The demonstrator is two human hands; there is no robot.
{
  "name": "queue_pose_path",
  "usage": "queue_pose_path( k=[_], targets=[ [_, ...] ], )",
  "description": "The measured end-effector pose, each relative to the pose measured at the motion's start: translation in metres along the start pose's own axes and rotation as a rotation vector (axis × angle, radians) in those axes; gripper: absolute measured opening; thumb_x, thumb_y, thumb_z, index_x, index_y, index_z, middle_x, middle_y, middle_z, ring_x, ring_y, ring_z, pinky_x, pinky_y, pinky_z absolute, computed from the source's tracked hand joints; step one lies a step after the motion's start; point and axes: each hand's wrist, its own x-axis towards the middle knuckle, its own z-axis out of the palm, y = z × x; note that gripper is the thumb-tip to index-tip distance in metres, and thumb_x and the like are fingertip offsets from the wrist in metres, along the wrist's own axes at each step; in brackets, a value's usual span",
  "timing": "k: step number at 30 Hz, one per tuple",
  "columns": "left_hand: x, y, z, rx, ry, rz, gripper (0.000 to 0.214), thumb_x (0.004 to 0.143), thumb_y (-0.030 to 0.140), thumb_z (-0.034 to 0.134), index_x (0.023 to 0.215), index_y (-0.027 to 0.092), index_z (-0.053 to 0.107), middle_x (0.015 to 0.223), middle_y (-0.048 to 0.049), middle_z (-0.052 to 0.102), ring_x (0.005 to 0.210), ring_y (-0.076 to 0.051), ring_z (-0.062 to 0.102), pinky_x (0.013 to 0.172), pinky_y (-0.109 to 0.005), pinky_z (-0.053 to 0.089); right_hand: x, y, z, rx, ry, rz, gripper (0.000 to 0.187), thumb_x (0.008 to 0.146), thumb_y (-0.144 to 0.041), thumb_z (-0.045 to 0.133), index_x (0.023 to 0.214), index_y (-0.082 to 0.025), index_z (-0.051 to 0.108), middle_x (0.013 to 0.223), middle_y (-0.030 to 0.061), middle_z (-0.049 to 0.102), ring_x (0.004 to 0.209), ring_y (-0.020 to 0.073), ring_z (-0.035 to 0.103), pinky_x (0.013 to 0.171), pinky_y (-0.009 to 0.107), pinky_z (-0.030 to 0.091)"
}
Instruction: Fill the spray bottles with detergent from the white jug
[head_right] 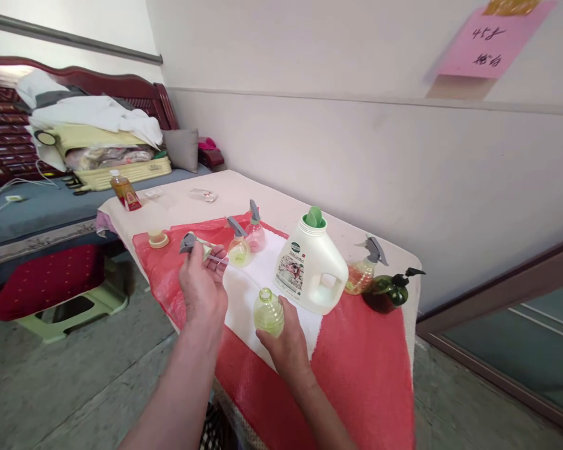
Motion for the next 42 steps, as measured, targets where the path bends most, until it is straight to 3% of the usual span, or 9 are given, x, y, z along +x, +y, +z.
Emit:
queue_pose_path(
  k=[5, 9, 14, 20, 25, 32, 35, 38, 42],
  targets=[
    [-0.022, -0.010, 0.009, 0.100, -0.203, -0.004, 0.025, 0.081, 0.040, 0.063, 0.090, 0.018, 0.063, 0.081, -0.0047, 0.066, 0.072, -0.014, 0.063, 0.069, -0.026, 0.046, -0.022, -0.020, -0.038, -0.112, -0.044, -0.036, 0.074, 0.070, -0.031, 0.065, 0.136, -0.023, 0.033, 0.135, 0.0107, 0.048, 0.128, 0.0282, 0.044, 0.107, 0.049, 0.037],
    [-0.049, -0.023, 0.013, 0.175, -0.513, -0.253, 0.024, 0.081, 0.040, 0.065, 0.088, 0.017, 0.067, 0.086, -0.0083, 0.067, 0.079, -0.017, 0.064, 0.073, -0.029, 0.047, -0.030, -0.029, -0.062, -0.181, 0.083, 0.014, 0.068, 0.069, -0.037, 0.066, 0.129, -0.021, 0.036, 0.123, 0.0108, 0.055, 0.116, 0.0295, 0.053, 0.098, 0.050, 0.045],
    [-0.080, -0.039, 0.011, 0.209, -0.694, -0.455, 0.026, 0.080, 0.039, 0.068, 0.088, 0.014, 0.070, 0.090, -0.0110, 0.068, 0.087, -0.021, 0.064, 0.078, -0.033, 0.047, -0.035, -0.030, -0.085, -0.299, 0.175, -0.214, 0.064, 0.071, -0.033, 0.066, 0.128, -0.022, 0.039, 0.122, 0.0107, 0.055, 0.112, 0.0296, 0.054, 0.095, 0.049, 0.045],
    [-0.092, -0.046, 0.008, 0.115, -0.722, -0.529, 0.024, 0.083, 0.037, 0.065, 0.093, 0.016, 0.067, 0.094, -0.0078, 0.068, 0.095, -0.022, 0.063, 0.085, -0.035, 0.046, -0.038, -0.031, -0.099, -0.213, 0.202, -0.252, 0.064, 0.069, -0.025, 0.068, 0.129, -0.025, 0.044, 0.118, 0.0080, 0.058, 0.109, 0.0265, 0.055, 0.094, 0.044, 0.045],
    [-0.095, -0.048, 0.008, 0.119, -0.736, -0.506, 0.021, 0.083, 0.035, 0.066, 0.094, 0.016, 0.067, 0.098, -0.0078, 0.068, 0.100, -0.022, 0.063, 0.089, -0.035, 0.044, -0.039, -0.035, -0.104, 0.035, 0.150, -0.066, 0.069, 0.063, -0.029, 0.074, 0.127, -0.022, 0.050, 0.120, 0.0088, 0.060, 0.110, 0.0274, 0.055, 0.097, 0.044, 0.042],
    [-0.102, -0.044, 0.008, 0.088, -0.681, -0.608, 0.024, 0.083, 0.039, 0.064, 0.091, 0.016, 0.063, 0.085, -0.0074, 0.068, 0.088, -0.023, 0.066, 0.082, -0.037, 0.049, -0.041, -0.046, -0.103, 1.041, -0.281, 0.257, 0.049, 0.071, -0.044, 0.068, 0.112, -0.017, 0.061, 0.100, 0.0081, 0.067, 0.084, 0.0207, 0.063, 0.076, 0.033, 0.047],
    [-0.104, -0.046, 0.009, 0.108, -0.580, -0.545, 0.025, 0.080, 0.038, 0.067, 0.088, 0.016, 0.061, 0.076, -0.0049, 0.066, 0.081, -0.021, 0.067, 0.079, -0.036, 0.050, -0.041, -0.046, -0.093, 1.161, -0.215, 0.336, 0.039, 0.076, -0.047, 0.066, 0.100, -0.016, 0.062, 0.092, 0.0070, 0.067, 0.078, 0.0184, 0.062, 0.072, 0.031, 0.047],
    [-0.099, -0.046, 0.010, 0.125, -0.465, -0.395, 0.027, 0.077, 0.039, 0.069, 0.089, 0.017, 0.060, 0.073, -0.0031, 0.067, 0.074, -0.019, 0.067, 0.078, -0.035, 0.051, -0.041, -0.046, -0.085, 1.176, -0.123, 0.342, 0.044, 0.078, -0.054, 0.065, 0.104, -0.019, 0.059, 0.106, 0.0081, 0.063, 0.088, 0.0203, 0.061, 0.075, 0.033, 0.048],
    [-0.088, -0.041, 0.011, 0.163, -0.323, -0.222, 0.030, 0.077, 0.042, 0.068, 0.091, 0.017, 0.059, 0.073, -0.0034, 0.068, 0.074, -0.020, 0.068, 0.078, -0.036, 0.051, -0.042, -0.045, -0.077, 1.093, 0.057, 0.249, 0.079, 0.047, -0.031, 0.089, 0.116, -0.029, 0.050, 0.121, 0.0017, 0.056, 0.107, 0.0214, 0.057, 0.083, 0.031, 0.048]
  ],
)
